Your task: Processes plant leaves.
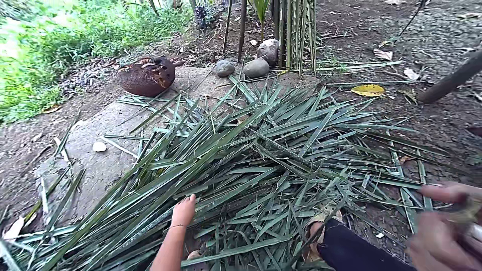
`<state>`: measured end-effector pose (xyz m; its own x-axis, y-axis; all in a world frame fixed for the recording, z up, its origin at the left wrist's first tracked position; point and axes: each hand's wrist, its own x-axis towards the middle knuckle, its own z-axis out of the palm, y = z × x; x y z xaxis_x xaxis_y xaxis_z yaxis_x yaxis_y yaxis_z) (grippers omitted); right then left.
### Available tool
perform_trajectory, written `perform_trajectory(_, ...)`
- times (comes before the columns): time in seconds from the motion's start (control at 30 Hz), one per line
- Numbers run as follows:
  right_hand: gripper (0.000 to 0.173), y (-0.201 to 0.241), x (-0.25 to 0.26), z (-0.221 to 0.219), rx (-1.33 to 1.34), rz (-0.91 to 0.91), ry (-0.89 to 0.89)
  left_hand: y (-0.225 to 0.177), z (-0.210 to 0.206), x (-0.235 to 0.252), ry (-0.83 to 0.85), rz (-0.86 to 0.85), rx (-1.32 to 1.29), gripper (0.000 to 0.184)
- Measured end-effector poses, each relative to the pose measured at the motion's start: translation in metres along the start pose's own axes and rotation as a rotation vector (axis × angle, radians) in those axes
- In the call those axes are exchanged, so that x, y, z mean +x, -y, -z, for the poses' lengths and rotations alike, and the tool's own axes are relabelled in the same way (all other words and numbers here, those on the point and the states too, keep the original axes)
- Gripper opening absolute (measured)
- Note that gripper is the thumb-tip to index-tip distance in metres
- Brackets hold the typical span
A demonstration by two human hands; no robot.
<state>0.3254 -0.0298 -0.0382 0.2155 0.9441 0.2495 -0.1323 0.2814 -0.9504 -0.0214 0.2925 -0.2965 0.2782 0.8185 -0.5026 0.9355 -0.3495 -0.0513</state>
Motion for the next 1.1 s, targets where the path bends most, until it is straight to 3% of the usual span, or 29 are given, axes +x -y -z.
perform_trajectory(0.1, 0.035, 0.003, 0.002, -0.011, 0.075, 0.001, 0.049, 0.018, 0.022, -0.038, -0.050, -0.027, -0.024, 0.037)
perform_trajectory(0.23, 0.034, 0.006, -0.011, -0.029, 0.203, 0.020, 0.114, 0.034, 0.014, -0.069, -0.036, 0.022, -0.042, 0.039)
perform_trajectory(0.4, 0.035, 0.002, -0.024, -0.027, -0.024, 0.107, 0.184, 0.021, -0.027, -0.054, 0.128, 0.022, 0.024, 0.044)
perform_trajectory(0.5, 0.034, -0.001, -0.021, -0.017, -0.107, 0.084, 0.148, 0.010, -0.059, -0.033, 0.139, 0.077, 0.022, 0.054)
perform_trajectory(0.67, 0.034, -0.003, -0.011, -0.004, -0.174, 0.083, 0.076, 0.006, -0.089, -0.016, 0.124, 0.131, 0.011, 0.038)
perform_trajectory(0.8, 0.037, -0.009, -0.005, -0.013, -0.211, 0.032, 0.172, 0.033, -0.027, -0.051, -0.003, -0.014, -0.120, 0.039)
perform_trajectory(0.97, 0.031, -0.010, -0.007, -0.035, -0.098, 0.006, 0.332, 0.056, 0.084, -0.166, -0.799, -0.127, -0.686, 0.040)
perform_trajectory(1.03, 0.028, -0.011, -0.009, -0.046, 0.038, 0.018, 0.388, 0.034, 0.112, -0.214, -0.858, -0.131, -1.099, 0.029)
perform_trajectory(1.1, 0.028, -0.012, -0.010, -0.058, 0.120, 0.025, 0.479, -0.003, 0.125, -0.262, -0.758, -0.179, -1.373, 0.032)
